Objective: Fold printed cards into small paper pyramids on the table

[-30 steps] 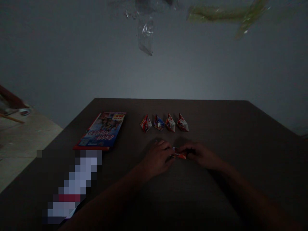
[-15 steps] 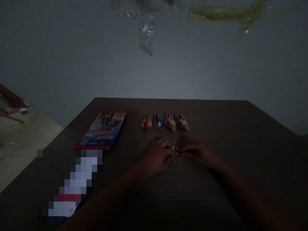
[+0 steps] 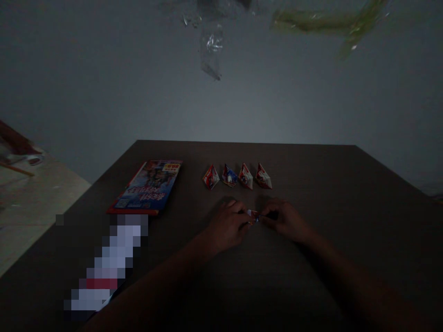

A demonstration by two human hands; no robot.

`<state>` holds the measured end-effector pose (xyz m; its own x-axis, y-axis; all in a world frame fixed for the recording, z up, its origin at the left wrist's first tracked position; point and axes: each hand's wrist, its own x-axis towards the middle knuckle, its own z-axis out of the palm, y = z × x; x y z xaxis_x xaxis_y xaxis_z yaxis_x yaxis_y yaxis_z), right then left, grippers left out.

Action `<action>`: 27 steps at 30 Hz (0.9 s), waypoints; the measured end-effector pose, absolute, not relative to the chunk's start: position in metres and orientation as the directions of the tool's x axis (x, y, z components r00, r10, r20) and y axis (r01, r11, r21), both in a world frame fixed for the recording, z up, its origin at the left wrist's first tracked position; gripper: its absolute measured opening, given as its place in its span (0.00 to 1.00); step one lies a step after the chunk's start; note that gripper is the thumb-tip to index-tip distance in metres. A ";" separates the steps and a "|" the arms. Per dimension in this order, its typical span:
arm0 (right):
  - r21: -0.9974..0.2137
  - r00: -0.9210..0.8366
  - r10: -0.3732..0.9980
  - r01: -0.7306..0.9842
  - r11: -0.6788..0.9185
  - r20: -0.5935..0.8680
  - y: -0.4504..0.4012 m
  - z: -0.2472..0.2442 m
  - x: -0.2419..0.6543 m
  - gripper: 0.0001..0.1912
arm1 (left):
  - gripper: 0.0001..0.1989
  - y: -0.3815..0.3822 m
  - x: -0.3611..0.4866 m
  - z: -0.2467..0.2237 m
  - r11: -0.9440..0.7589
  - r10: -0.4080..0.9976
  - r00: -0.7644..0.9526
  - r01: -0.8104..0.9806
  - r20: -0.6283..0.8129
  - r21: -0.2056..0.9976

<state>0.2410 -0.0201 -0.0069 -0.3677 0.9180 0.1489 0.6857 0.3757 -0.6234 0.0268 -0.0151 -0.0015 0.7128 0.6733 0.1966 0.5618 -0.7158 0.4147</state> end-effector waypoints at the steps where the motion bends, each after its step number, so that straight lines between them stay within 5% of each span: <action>1: -0.625 -0.357 0.923 0.691 0.363 0.141 -0.020 -0.006 0.240 0.03 | 0.10 -0.016 0.027 -0.001 -0.719 0.671 0.715 0.561 0.199 0.410; 9: -0.623 -0.253 0.962 0.738 0.259 0.100 -0.022 -0.005 0.233 0.01 | 0.09 -0.016 0.028 0.000 -0.725 0.668 0.720 0.573 0.186 0.382; 16: -0.673 -0.173 0.984 0.723 0.157 0.043 -0.022 -0.005 0.232 0.11 | 0.08 -0.015 0.029 -0.002 -0.719 0.673 0.713 0.571 0.196 0.395; 27: -0.733 -0.273 0.962 0.648 0.207 0.030 -0.019 -0.006 0.243 0.10 | 0.07 -0.012 0.029 -0.002 -0.729 0.658 0.726 0.547 0.200 0.412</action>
<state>0.2426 -0.0194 -0.0063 -0.2729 0.9616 0.0305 0.6477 0.2070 -0.7332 0.0291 -0.0118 -0.0022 0.7265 0.6575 0.1999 0.5466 -0.7291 0.4120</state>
